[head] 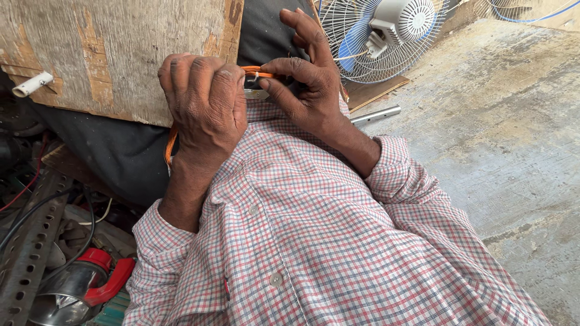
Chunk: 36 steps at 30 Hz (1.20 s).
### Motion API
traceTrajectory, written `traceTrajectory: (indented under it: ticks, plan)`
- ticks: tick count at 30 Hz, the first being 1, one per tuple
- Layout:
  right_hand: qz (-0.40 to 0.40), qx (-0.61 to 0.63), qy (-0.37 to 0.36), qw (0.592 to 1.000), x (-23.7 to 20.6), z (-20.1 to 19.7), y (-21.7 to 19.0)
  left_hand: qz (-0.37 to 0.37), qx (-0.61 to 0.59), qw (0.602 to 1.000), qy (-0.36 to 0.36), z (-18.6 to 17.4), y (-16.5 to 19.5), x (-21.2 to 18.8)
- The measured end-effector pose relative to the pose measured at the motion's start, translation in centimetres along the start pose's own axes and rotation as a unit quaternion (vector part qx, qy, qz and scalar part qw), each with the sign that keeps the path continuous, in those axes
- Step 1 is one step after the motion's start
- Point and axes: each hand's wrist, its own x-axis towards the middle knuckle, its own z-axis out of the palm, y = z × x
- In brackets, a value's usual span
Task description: The person sits with a wooden board on their lap and uses scissors to cut and strip a copper wire loop. They then pick up a fan motor stator and thread the wire through its slots, adjusting the wire ends with their fingers.
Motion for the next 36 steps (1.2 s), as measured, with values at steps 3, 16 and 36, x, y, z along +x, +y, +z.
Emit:
traceTrajectory:
  ticks: [3, 16, 36]
  plan:
    - [-0.004, -0.041, -0.002, 0.999, -0.3, -0.1, -0.1, -0.005, -0.015, 1.000, -0.002, 0.0, -0.1, 0.0]
    - [-0.024, -0.085, -0.011, 0.996, -2.9, -0.9, -4.7, -0.001, -0.206, 0.979, 0.005, -2.4, 1.8, -1.2]
    - [0.047, -0.064, -0.008, 0.997, -1.7, 1.1, -4.6, -0.047, -0.209, 0.977, -0.004, -2.7, -1.3, -0.9]
